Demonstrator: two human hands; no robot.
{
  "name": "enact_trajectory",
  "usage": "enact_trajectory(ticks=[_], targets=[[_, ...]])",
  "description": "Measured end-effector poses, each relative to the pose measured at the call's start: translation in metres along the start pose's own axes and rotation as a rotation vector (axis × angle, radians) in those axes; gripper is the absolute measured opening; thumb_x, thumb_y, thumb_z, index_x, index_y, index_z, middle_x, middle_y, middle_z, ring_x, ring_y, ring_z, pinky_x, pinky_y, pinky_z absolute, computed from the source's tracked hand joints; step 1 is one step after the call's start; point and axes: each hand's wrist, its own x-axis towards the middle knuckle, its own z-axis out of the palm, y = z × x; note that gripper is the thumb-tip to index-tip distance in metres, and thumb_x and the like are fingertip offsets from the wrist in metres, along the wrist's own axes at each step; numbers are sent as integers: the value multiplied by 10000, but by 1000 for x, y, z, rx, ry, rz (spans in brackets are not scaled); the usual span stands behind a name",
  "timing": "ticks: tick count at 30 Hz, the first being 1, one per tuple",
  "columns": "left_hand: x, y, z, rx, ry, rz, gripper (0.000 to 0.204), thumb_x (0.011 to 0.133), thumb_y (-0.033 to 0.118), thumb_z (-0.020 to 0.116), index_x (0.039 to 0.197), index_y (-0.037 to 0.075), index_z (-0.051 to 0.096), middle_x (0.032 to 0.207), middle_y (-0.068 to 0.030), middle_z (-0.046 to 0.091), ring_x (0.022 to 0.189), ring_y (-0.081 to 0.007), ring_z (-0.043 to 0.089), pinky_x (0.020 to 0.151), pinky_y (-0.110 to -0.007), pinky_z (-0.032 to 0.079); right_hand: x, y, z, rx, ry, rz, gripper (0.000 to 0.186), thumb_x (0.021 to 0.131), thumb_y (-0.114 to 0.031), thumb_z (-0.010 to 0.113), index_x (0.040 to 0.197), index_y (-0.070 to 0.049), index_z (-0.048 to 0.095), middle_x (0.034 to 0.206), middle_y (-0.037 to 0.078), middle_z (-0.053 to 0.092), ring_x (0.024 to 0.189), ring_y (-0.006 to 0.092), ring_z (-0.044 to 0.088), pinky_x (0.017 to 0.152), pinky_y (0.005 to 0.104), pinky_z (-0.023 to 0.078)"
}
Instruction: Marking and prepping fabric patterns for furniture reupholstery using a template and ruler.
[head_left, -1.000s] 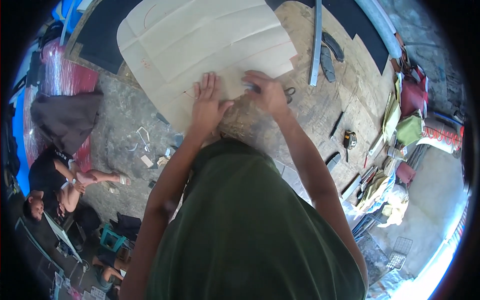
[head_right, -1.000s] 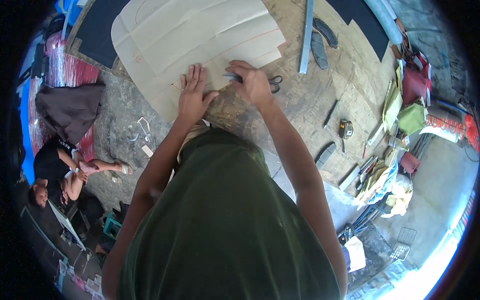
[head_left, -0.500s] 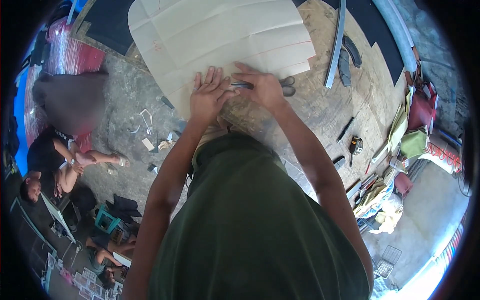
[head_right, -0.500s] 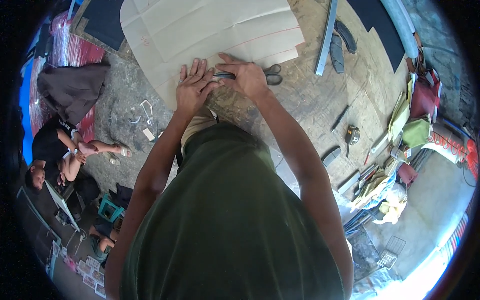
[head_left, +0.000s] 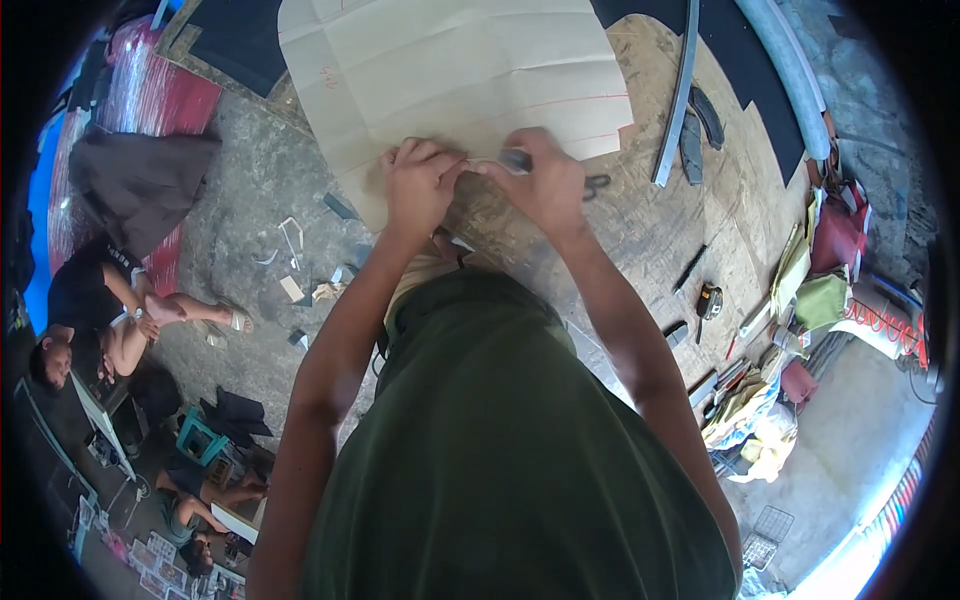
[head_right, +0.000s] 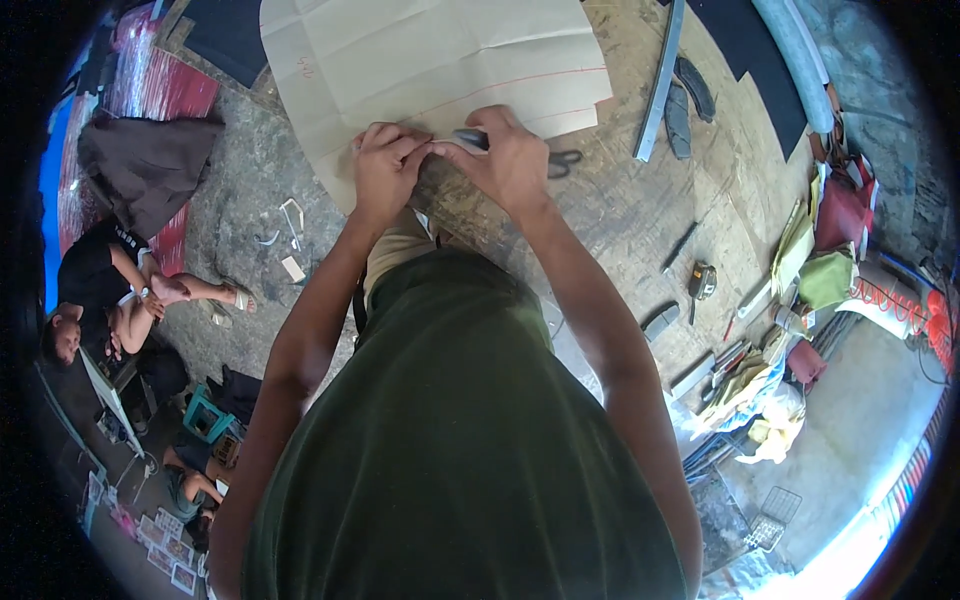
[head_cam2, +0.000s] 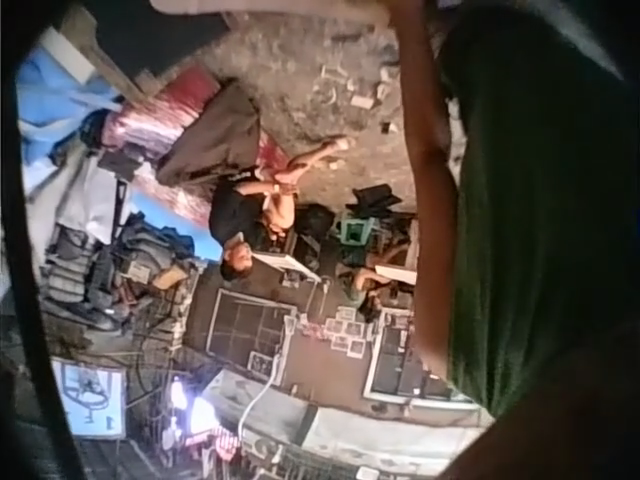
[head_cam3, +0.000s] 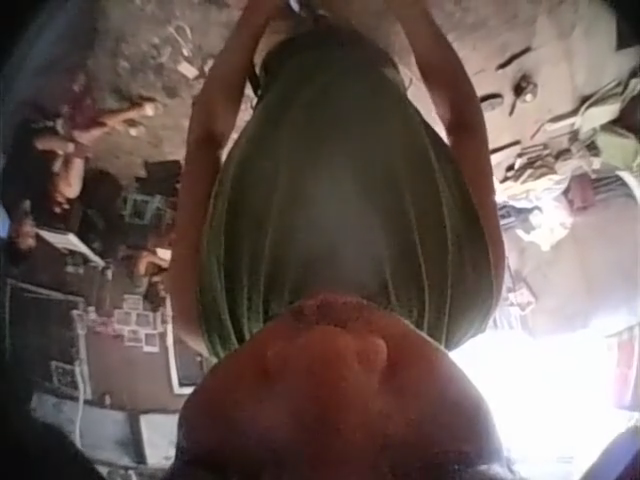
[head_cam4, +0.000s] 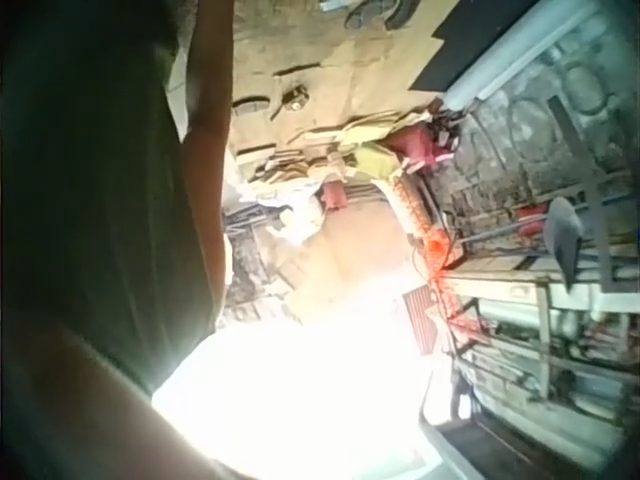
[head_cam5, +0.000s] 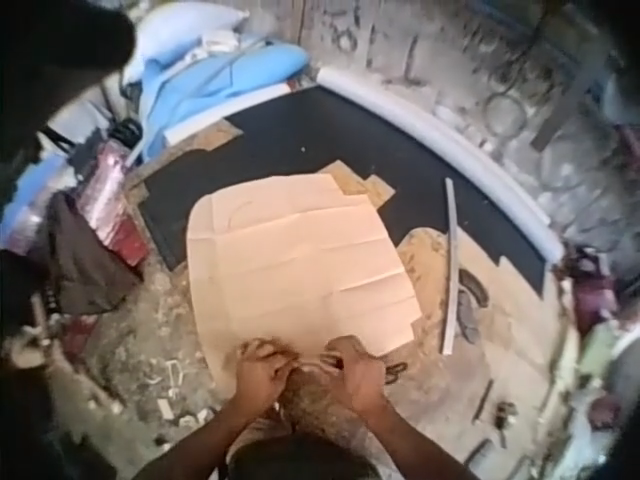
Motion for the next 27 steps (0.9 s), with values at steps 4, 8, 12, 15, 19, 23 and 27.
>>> enact_trajectory(ticks=[4,8,12,15,19,23,27], targets=[[2,-3,2,-110,30,-9,125,855,129,757,939,132,850,931,-3,748,836,-233,599,822,-374,509,1,-29,-23,-286,-263,370,223,954,-332,713,1014,-121,753,990,70,786,821,361,723,714,457,557],[4,6,2,-161,15,-41,124,842,106,760,925,122,851,870,-26,738,817,-247,605,783,-356,517,4,-22,-23,-287,-384,345,274,972,-382,675,973,-112,719,958,136,779,803,417,727,697,493,568],[8,11,-1,-179,-9,-77,120,833,96,760,909,113,851,817,-40,728,788,-254,601,749,-348,518,4,-12,-25,-244,-426,305,303,973,-413,665,972,-114,714,904,162,773,795,436,729,694,511,575],[9,12,-3,-180,-27,-102,117,829,95,758,899,106,851,786,-47,721,766,-257,596,728,-346,517,2,-4,-24,-201,-428,274,313,968,-426,668,985,-118,721,859,166,769,793,437,730,698,515,577],[8,10,-2,-93,-189,-194,167,822,152,791,965,90,850,923,-63,753,869,-270,630,839,-368,531,0,6,-18,-232,-466,342,261,935,-369,719,1073,-152,767,941,117,763,825,393,731,738,479,586],[-2,9,1,60,-20,-8,250,819,215,810,1027,80,842,1106,-80,758,1058,-284,655,983,-404,508,-4,17,-6,-151,-377,172,280,863,-251,790,1133,-178,789,959,50,722,812,308,701,738,409,560],[-12,-1,7,101,48,66,318,823,266,816,1075,73,833,1269,-83,732,1241,-290,627,1103,-443,455,-6,30,6,-88,-341,87,348,823,-194,823,1170,-202,804,995,10,687,809,254,686,740,368,551]])
